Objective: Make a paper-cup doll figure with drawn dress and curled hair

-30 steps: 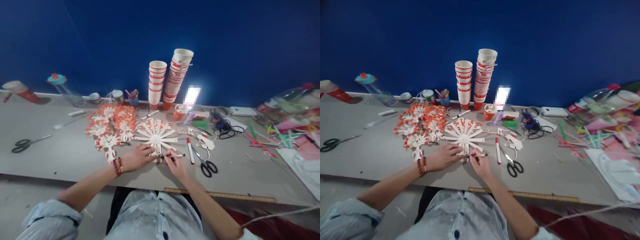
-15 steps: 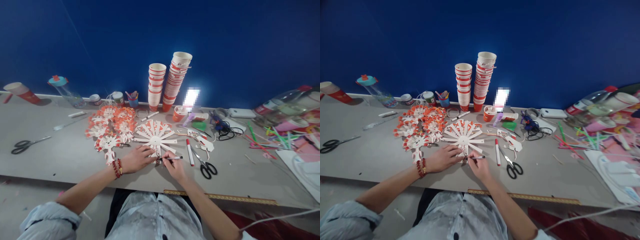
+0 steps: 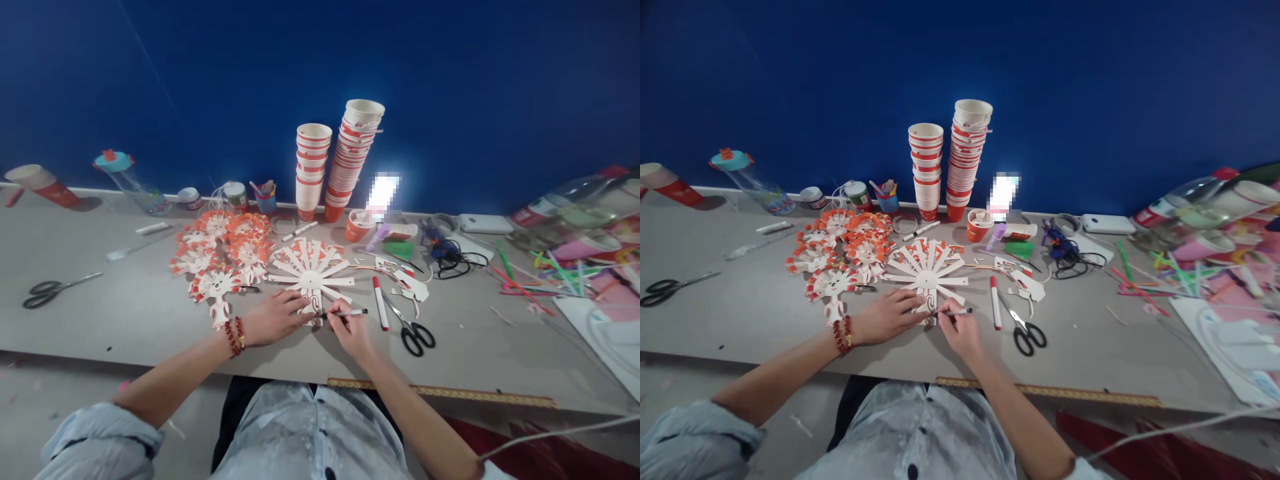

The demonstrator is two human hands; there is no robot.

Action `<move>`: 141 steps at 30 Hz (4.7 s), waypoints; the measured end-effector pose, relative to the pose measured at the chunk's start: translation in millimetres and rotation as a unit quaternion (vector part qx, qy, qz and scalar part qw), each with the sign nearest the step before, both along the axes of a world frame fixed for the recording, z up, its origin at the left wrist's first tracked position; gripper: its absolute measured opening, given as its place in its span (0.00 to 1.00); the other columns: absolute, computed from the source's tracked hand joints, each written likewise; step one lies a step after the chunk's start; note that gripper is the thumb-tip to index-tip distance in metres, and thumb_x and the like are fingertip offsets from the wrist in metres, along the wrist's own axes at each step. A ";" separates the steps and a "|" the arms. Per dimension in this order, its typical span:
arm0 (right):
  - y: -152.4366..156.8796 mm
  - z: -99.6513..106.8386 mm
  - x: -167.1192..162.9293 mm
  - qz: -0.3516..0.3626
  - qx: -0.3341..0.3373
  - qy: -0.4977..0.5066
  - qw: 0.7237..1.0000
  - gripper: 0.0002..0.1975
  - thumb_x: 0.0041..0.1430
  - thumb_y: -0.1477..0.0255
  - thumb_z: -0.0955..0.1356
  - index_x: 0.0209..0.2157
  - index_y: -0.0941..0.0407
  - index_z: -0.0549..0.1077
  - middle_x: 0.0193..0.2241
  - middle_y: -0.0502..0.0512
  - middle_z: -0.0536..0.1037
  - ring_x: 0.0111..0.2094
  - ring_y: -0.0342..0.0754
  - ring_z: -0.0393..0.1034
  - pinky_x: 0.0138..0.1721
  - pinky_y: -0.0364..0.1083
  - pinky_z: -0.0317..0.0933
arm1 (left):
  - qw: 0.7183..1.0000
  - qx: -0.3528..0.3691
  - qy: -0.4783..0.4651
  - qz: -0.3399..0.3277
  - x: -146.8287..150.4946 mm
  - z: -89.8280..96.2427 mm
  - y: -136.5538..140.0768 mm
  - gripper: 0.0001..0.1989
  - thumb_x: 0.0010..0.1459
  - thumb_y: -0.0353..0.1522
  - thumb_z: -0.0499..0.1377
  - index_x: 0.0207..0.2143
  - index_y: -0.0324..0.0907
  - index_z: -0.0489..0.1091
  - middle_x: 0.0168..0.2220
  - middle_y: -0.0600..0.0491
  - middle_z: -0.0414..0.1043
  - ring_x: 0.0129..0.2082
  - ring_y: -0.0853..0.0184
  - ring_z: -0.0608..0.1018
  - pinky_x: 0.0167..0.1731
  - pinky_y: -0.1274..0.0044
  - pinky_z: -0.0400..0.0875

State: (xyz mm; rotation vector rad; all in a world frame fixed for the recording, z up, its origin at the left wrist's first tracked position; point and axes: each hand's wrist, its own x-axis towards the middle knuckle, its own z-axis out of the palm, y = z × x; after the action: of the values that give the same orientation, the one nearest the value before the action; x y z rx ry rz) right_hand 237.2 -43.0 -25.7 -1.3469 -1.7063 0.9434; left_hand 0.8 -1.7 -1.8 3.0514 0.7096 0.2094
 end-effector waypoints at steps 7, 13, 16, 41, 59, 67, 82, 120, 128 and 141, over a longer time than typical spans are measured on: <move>0.2 -0.5 0.5 -0.005 -0.004 -0.003 1.000 0.06 0.62 0.70 0.61 0.31 0.53 0.67 0.21 0.47 0.70 0.23 0.45 0.64 0.26 0.41 0.57 | 1.000 0.013 -0.010 -0.004 0.0 -4.5 1.1 0.19 0.67 0.35 0.52 0.60 0.49 0.62 0.59 0.48 0.65 0.56 0.58 0.66 0.53 0.65 0.59; 0.7 -0.1 0.8 -0.016 -0.009 -0.002 1.000 0.06 0.62 0.70 0.61 0.30 0.53 0.67 0.20 0.46 0.70 0.22 0.44 0.64 0.24 0.41 0.56 | 1.000 0.012 -0.006 -0.005 0.4 -3.0 0.8 0.18 0.67 0.35 0.53 0.58 0.49 0.63 0.59 0.49 0.64 0.56 0.58 0.66 0.54 0.65 0.59; 1.0 1.5 0.5 -0.018 -0.005 -0.005 1.000 0.07 0.61 0.70 0.61 0.30 0.53 0.66 0.20 0.47 0.70 0.22 0.45 0.65 0.24 0.41 0.57 | 1.000 0.006 -0.006 -0.004 0.6 -1.1 0.5 0.18 0.66 0.35 0.53 0.58 0.49 0.63 0.59 0.49 0.64 0.56 0.58 0.66 0.54 0.65 0.59; 0.0 -0.1 -1.7 -0.036 -0.013 0.120 0.992 0.09 0.64 0.66 0.62 0.31 0.54 0.67 0.21 0.48 0.69 0.19 0.42 0.62 0.20 0.41 0.57 | 1.000 -0.009 -0.007 -0.004 -0.2 -1.7 -0.1 0.19 0.66 0.35 0.53 0.59 0.49 0.63 0.60 0.49 0.64 0.57 0.57 0.65 0.55 0.65 0.59; -6.3 -1.0 3.8 -0.054 0.069 0.103 0.991 0.10 0.67 0.65 0.61 0.43 0.54 0.69 0.30 0.54 0.76 0.22 0.44 0.67 0.24 0.45 0.63 | 0.995 -0.057 -0.060 0.051 -3.5 -11.3 -2.7 0.21 0.67 0.37 0.52 0.60 0.42 0.61 0.58 0.44 0.65 0.58 0.60 0.66 0.57 0.64 0.63; -4.2 -1.7 3.6 -0.069 0.078 0.125 0.987 0.10 0.67 0.65 0.61 0.44 0.53 0.68 0.31 0.53 0.77 0.21 0.43 0.65 0.24 0.44 0.62 | 0.988 -0.092 -0.108 0.059 -4.1 -9.1 -3.0 0.18 0.66 0.38 0.54 0.55 0.41 0.64 0.57 0.43 0.66 0.58 0.61 0.67 0.59 0.65 0.63; -4.3 4.8 7.2 -0.038 0.153 -0.008 0.987 0.11 0.68 0.71 0.60 0.47 0.52 0.70 0.37 0.56 0.79 0.37 0.52 0.75 0.41 0.51 0.68 | 0.954 -0.127 -0.217 0.163 0.9 5.9 -36.1 0.11 0.66 0.32 0.51 0.49 0.42 0.67 0.49 0.45 0.70 0.51 0.61 0.71 0.52 0.67 0.70; -31.6 6.4 -2.6 0.062 0.154 -0.181 0.969 0.16 0.61 0.78 0.65 0.50 0.52 0.67 0.43 0.57 0.76 0.45 0.54 0.70 0.46 0.53 0.66 | 0.905 -0.150 -0.262 0.300 26.1 -2.1 -48.8 0.06 0.63 0.33 0.57 0.33 0.42 0.70 0.43 0.49 0.72 0.45 0.59 0.72 0.45 0.67 0.69; -32.1 7.1 -1.5 0.047 0.152 -0.156 0.975 0.16 0.61 0.78 0.65 0.50 0.52 0.67 0.44 0.57 0.76 0.44 0.53 0.71 0.45 0.51 0.66 | 0.897 -0.116 -0.269 0.332 36.7 -4.5 -55.8 0.03 0.61 0.30 0.57 0.33 0.42 0.68 0.42 0.48 0.70 0.44 0.58 0.72 0.44 0.65 0.69; -31.4 10.7 0.4 0.038 0.154 -0.150 0.976 0.12 0.65 0.73 0.63 0.50 0.52 0.69 0.43 0.57 0.78 0.44 0.52 0.73 0.45 0.50 0.68 | 0.907 -0.117 -0.266 0.305 34.2 -12.8 -60.0 0.11 0.61 0.28 0.55 0.46 0.43 0.63 0.49 0.45 0.68 0.50 0.55 0.70 0.48 0.61 0.68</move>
State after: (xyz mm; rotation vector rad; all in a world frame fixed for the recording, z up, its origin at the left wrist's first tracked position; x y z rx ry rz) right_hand 237.6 -74.4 -15.0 -1.2689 -2.0467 0.5013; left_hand 35.0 -61.7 -14.6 2.2766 1.4591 0.8380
